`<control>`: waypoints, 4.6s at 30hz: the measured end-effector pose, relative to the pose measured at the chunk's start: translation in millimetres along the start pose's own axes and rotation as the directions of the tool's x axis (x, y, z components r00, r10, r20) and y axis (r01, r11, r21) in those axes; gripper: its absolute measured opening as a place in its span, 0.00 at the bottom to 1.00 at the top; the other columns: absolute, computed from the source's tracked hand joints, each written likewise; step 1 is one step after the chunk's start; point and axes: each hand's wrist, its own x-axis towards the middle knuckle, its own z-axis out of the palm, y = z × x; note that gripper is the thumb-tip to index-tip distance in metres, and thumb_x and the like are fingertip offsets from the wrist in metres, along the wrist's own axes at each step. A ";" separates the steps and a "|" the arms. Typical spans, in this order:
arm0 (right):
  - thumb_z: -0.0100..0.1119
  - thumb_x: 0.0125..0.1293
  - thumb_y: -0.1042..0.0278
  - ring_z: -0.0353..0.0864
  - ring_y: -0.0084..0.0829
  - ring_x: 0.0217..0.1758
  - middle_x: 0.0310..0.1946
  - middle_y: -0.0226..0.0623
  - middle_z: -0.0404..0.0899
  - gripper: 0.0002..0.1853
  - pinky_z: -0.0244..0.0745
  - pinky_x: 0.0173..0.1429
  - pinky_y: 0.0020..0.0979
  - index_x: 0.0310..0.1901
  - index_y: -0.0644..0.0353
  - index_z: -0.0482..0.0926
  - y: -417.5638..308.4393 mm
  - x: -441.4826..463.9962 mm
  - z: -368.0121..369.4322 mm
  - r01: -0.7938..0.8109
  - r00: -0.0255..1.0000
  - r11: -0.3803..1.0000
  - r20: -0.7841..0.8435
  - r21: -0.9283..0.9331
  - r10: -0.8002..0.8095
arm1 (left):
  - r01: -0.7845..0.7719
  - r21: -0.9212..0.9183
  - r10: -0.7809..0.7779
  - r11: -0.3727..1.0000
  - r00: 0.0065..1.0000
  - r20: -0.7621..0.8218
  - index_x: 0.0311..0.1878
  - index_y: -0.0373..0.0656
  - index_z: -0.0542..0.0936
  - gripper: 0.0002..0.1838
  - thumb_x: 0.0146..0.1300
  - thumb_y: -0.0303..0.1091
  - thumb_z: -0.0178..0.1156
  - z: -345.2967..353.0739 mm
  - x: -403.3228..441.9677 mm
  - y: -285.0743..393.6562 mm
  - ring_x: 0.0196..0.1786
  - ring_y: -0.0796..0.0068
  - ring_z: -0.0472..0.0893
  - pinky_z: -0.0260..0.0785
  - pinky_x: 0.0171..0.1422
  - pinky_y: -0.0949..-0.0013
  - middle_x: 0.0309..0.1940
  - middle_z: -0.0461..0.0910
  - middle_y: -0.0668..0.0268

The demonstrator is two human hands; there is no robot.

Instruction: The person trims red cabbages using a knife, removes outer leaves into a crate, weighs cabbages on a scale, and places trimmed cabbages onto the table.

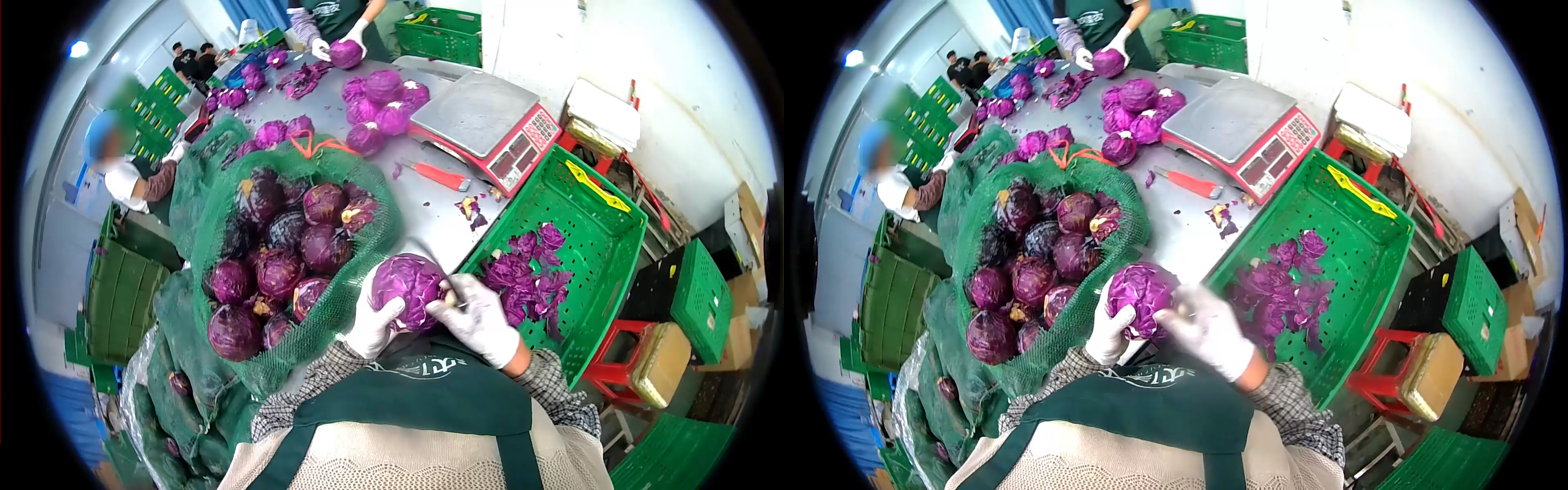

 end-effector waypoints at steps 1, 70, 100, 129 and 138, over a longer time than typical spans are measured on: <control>0.73 0.55 0.63 0.73 0.20 0.32 0.29 0.30 0.75 0.22 0.72 0.39 0.24 0.46 0.64 0.75 -3.4 0.2 6.3 -0.020 1.000 0.995 -0.003 -0.095 0.019 | -0.031 0.052 0.032 0.998 0.999 -0.008 0.68 0.40 0.58 0.43 0.52 0.31 0.71 3.1 0.8 0.6 0.63 0.61 0.71 0.68 0.67 0.57 0.61 0.67 0.56; 0.74 0.51 0.64 0.74 0.30 0.33 0.33 0.34 0.72 0.18 0.73 0.40 0.28 0.39 0.62 0.76 -14.4 51.1 -23.4 0.398 0.914 0.894 0.176 -0.205 -0.366 | 0.564 -0.230 -0.511 0.793 0.822 0.251 0.68 0.42 0.63 0.28 0.70 0.47 0.52 -1.5 60.3 22.0 0.61 0.62 0.75 0.69 0.64 0.57 0.61 0.71 0.57; 0.65 0.60 0.71 0.76 0.27 0.44 0.42 0.37 0.75 0.18 0.72 0.49 0.28 0.51 0.65 0.75 90.4 62.7 -46.0 -0.031 0.964 0.985 -0.257 0.170 0.075 | -0.281 0.540 0.261 0.793 0.958 0.116 0.68 0.35 0.59 0.44 0.53 0.39 0.72 73.2 403.0 -2.2 0.57 0.64 0.75 0.67 0.65 0.64 0.56 0.73 0.54; 0.63 0.66 0.64 0.78 0.20 0.39 0.35 0.30 0.80 0.15 0.73 0.46 0.22 0.48 0.66 0.77 141.5 31.3 16.7 -0.396 0.869 0.268 0.264 0.878 0.418 | -0.598 0.746 0.248 0.292 0.801 0.545 0.73 0.38 0.53 0.52 0.48 0.35 0.75 96.1 383.9 38.9 0.72 0.57 0.60 0.52 0.75 0.55 0.69 0.58 0.47; 0.61 0.67 0.68 0.79 0.20 0.39 0.35 0.29 0.80 0.13 0.74 0.46 0.22 0.49 0.65 0.77 136.8 36.1 8.5 -0.416 0.844 0.138 0.325 0.899 0.427 | -0.697 0.658 0.102 -0.284 0.661 0.744 0.71 0.33 0.55 0.63 0.37 0.58 0.76 133.5 384.6 29.1 0.74 0.42 0.52 0.46 0.76 0.48 0.71 0.52 0.40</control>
